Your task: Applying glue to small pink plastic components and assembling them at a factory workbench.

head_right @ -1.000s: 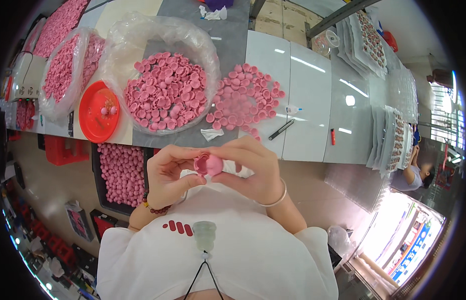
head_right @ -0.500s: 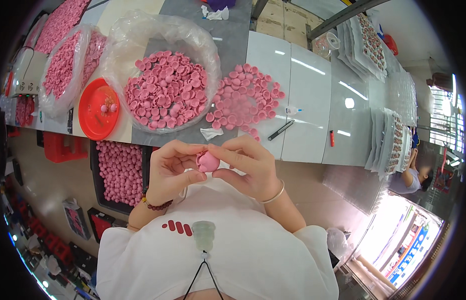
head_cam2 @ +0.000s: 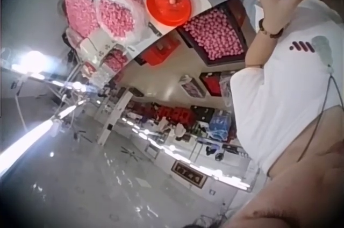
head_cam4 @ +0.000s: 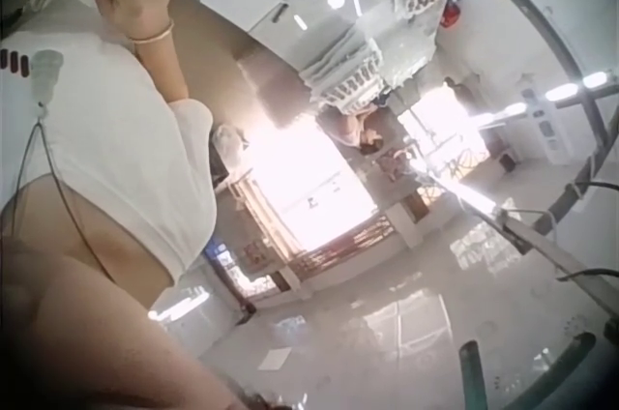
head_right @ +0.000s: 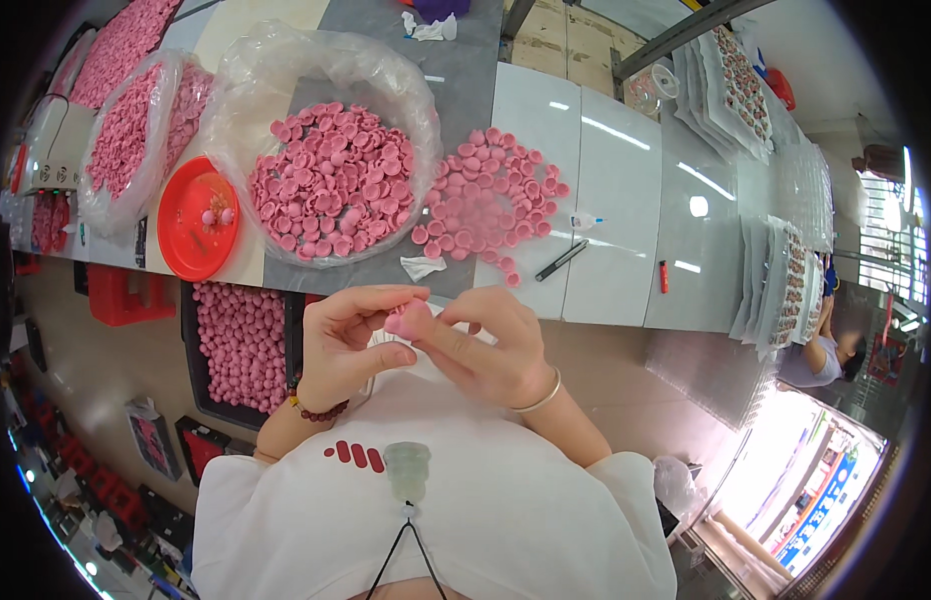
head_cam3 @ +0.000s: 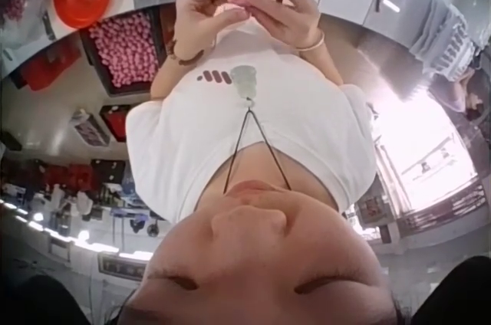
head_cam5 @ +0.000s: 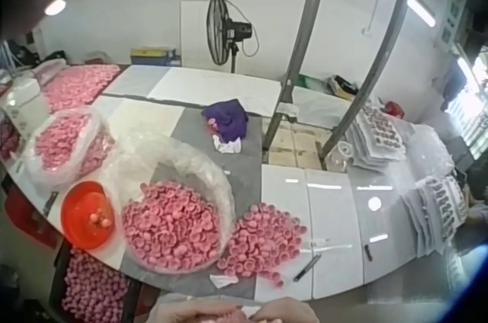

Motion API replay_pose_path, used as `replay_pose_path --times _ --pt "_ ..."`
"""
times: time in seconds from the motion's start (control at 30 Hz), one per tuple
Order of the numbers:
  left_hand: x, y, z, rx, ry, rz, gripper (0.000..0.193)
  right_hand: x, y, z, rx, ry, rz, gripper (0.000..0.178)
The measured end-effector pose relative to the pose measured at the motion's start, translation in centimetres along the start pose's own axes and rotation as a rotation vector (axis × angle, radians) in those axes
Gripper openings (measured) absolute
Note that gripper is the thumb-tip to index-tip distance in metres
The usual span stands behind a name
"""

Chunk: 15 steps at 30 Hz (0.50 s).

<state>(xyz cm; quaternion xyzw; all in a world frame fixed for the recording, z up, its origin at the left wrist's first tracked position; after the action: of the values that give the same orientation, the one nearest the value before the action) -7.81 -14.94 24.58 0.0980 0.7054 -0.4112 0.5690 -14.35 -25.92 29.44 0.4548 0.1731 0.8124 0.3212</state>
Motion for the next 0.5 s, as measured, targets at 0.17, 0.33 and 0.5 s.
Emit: replay_pose_path --times 0.17,0.33,0.5 --pt "-0.1 -0.3 -0.3 0.033 0.021 0.062 0.038 -0.3 0.2 0.2 -0.066 -0.178 0.326 0.056" --pt "-0.6 -0.6 -0.5 0.111 -0.036 0.201 0.034 -1.2 -2.8 0.1 0.188 -0.436 0.616 0.066" --pt "-1.0 -0.2 -0.2 0.054 -0.077 0.210 0.034 -1.1 -3.1 0.5 0.196 -0.398 0.569 0.062"
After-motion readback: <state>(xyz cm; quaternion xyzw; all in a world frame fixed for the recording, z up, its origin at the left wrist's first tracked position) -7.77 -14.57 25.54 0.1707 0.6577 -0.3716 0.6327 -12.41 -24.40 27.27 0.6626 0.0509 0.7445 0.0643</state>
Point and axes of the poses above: each hand's wrist, its own z-axis towards the middle knuckle, its own y-axis out of the back of the hand, x = y × z, the point moved 7 cm from there along z, towards the middle knuckle, and after that the axes turned 1 degree about -x, right-handed, at the moved point
